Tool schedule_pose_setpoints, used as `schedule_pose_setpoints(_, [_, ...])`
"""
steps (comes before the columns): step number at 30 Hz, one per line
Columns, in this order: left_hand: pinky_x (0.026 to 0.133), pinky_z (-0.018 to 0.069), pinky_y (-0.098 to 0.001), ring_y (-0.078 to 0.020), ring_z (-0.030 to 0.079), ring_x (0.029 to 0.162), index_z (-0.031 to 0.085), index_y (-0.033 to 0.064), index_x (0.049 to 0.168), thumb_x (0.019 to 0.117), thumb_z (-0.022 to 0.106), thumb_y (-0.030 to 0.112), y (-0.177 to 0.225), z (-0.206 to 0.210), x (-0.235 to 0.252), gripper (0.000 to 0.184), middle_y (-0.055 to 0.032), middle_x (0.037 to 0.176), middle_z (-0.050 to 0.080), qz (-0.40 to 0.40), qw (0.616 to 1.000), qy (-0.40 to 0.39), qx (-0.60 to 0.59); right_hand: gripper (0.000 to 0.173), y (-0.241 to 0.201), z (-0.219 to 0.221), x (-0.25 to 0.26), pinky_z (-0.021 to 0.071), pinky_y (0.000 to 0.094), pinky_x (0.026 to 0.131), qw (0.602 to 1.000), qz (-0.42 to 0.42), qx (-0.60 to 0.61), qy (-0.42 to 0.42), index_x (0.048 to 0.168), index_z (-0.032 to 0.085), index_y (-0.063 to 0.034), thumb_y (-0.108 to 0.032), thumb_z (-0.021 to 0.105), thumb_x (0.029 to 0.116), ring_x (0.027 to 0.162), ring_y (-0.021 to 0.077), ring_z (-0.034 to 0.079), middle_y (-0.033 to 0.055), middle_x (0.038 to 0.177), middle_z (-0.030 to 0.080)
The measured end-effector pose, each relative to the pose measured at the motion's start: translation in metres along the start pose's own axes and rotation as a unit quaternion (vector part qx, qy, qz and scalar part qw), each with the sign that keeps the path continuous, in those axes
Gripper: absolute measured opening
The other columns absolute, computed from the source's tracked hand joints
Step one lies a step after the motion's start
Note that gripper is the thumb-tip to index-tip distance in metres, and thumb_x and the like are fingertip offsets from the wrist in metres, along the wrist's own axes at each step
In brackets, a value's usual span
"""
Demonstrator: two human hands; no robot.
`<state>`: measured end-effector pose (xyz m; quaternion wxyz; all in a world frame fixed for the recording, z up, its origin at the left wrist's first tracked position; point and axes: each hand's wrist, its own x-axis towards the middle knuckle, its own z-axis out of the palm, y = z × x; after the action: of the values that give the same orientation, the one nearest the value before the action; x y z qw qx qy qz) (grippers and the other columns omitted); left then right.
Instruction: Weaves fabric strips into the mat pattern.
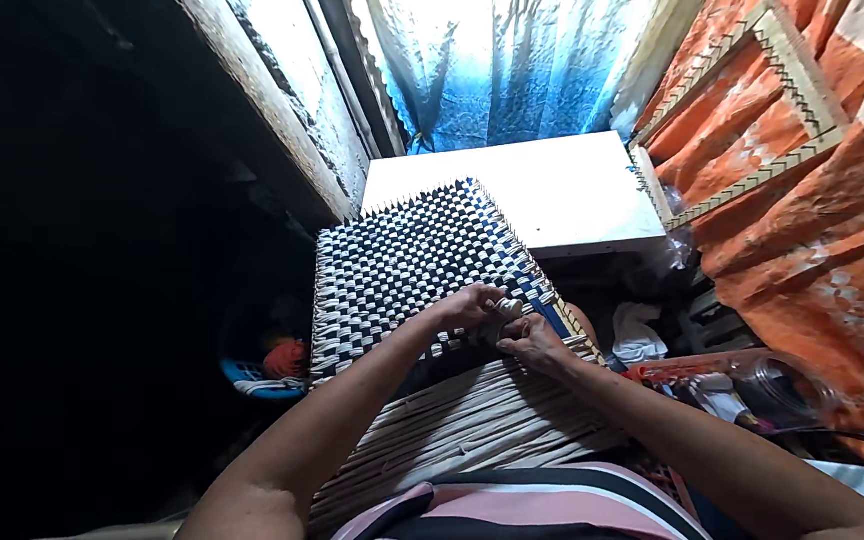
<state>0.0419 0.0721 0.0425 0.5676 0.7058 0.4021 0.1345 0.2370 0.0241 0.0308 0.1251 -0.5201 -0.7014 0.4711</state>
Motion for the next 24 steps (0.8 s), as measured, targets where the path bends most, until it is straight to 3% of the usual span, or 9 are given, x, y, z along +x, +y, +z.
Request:
schedule_pose_setpoints(3, [0.066, 0.0545, -0.0396, -0.0207, 0.063, 0.07, 0.068, 0.0007, 0.113, 0.0974, 0.061, -0.001, 0.003, 0.005, 0.01, 0.017, -0.0141, 0.086, 0.067, 0.016, 0.994, 0.053, 0.098, 0.012, -0.001, -0.004, 0.002, 0.0468, 0.0319, 0.067, 0.998, 0.028, 0.062, 0.016, 0.083, 0.073, -0.0052, -0.015, 0.073, 0.0899, 0.067, 0.0058, 0.056, 0.0009, 0.073, 0.065])
schedule_pose_setpoints(6, [0.074, 0.054, -0.0439, -0.0227, 0.064, 0.076, 0.071, 0.0013, 0.106, 0.0992, 0.063, 0.007, 0.007, 0.01, 0.014, 0.012, -0.0144, 0.087, 0.068, 0.018, 0.988, 0.047, 0.145, 0.011, -0.012, -0.012, -0.006, 0.0508, 0.0275, 0.069, 0.989, 0.027, 0.138, 0.043, 0.08, 0.072, -0.0036, -0.01, 0.076, 0.0888, 0.066, 0.0033, 0.058, -0.0005, 0.071, 0.066])
schedule_pose_setpoints(8, [0.062, 0.0556, -0.036, -0.0172, 0.063, 0.063, 0.071, 0.0015, 0.106, 0.102, 0.06, 0.009, 0.011, 0.01, 0.013, 0.013, -0.0123, 0.081, 0.067, 0.003, 0.991, 0.023, 0.131, 0.008, -0.009, -0.024, -0.011, 0.0513, 0.0221, 0.067, 0.977, -0.003, 0.201, 0.066, 0.087, 0.074, -0.0033, -0.008, 0.072, 0.0932, 0.067, 0.0012, 0.059, -0.0021, 0.075, 0.068])
schedule_pose_setpoints(10, [0.067, 0.0552, -0.0376, -0.0185, 0.064, 0.07, 0.072, 0.0028, 0.109, 0.1026, 0.061, 0.011, 0.016, 0.009, 0.01, 0.015, -0.013, 0.087, 0.069, -0.004, 0.992, 0.014, 0.127, 0.006, 0.005, -0.039, -0.009, 0.0481, 0.0212, 0.062, 0.964, -0.02, 0.245, 0.102, 0.096, 0.074, -0.0035, -0.009, 0.072, 0.0937, 0.063, 0.0019, 0.055, -0.0019, 0.077, 0.067])
schedule_pose_setpoints(13, [0.071, 0.0544, -0.0404, -0.0195, 0.064, 0.077, 0.071, 0.0057, 0.117, 0.1034, 0.061, 0.014, 0.021, 0.007, 0.011, 0.019, -0.0131, 0.095, 0.069, -0.006, 0.989, 0.013, 0.144, 0.039, 0.013, -0.064, -0.013, 0.0522, 0.0253, 0.06, 0.944, -0.003, 0.307, 0.121, 0.129, 0.061, -0.0056, 0.001, 0.07, 0.0913, 0.061, 0.007, 0.058, 0.0034, 0.081, 0.066])
schedule_pose_setpoints(15, [0.085, 0.0537, -0.0497, -0.0254, 0.067, 0.093, 0.073, 0.0066, 0.111, 0.1022, 0.062, 0.013, 0.026, 0.01, 0.012, 0.016, -0.0135, 0.102, 0.07, 0.001, 0.981, 0.01, 0.192, 0.057, 0.026, -0.073, -0.013, 0.0539, 0.027, 0.061, 0.958, -0.02, 0.276, 0.081, 0.139, 0.054, -0.0081, 0.002, 0.072, 0.0858, 0.062, 0.0088, 0.06, 0.0052, 0.079, 0.067])
schedule_pose_setpoints(17, [0.088, 0.0526, -0.0512, -0.027, 0.067, 0.095, 0.074, 0.0048, 0.106, 0.1014, 0.063, 0.013, 0.027, 0.014, 0.014, 0.015, -0.0138, 0.099, 0.071, 0.023, 0.975, 0.012, 0.22, 0.04, 0.031, -0.074, -0.011, 0.0528, 0.0295, 0.063, 0.982, -0.047, 0.176, 0.051, 0.122, 0.064, 0.0007, 0.0, 0.077, 0.0851, 0.064, 0.011, 0.058, 0.007, 0.078, 0.064])
schedule_pose_setpoints(19, [0.087, 0.0525, -0.0509, -0.0262, 0.068, 0.094, 0.074, 0.0044, 0.104, 0.1025, 0.062, 0.016, 0.026, 0.015, 0.017, 0.017, -0.0132, 0.098, 0.072, 0.038, 0.977, 0.016, 0.211, 0.009, 0.023, -0.076, -0.013, 0.0491, 0.0302, 0.061, 0.994, -0.069, 0.068, 0.046, 0.095, 0.073, -0.0001, -0.009, 0.073, 0.0939, 0.062, 0.01, 0.057, 0.0058, 0.073, 0.065])
schedule_pose_setpoints(24, [0.076, 0.0541, -0.0434, -0.0185, 0.066, 0.079, 0.074, 0.0058, 0.102, 0.1024, 0.063, 0.02, 0.018, 0.012, 0.02, 0.018, -0.0093, 0.09, 0.071, 0.049, 0.987, 0.044, 0.145, 0.025, 0.012, -0.089, -0.014, 0.0377, 0.0244, 0.048, 0.994, -0.09, 0.048, 0.036, 0.077, 0.067, -0.0022, -0.015, 0.069, 0.0984, 0.048, 0.007, 0.044, 0.0013, 0.057, 0.052])
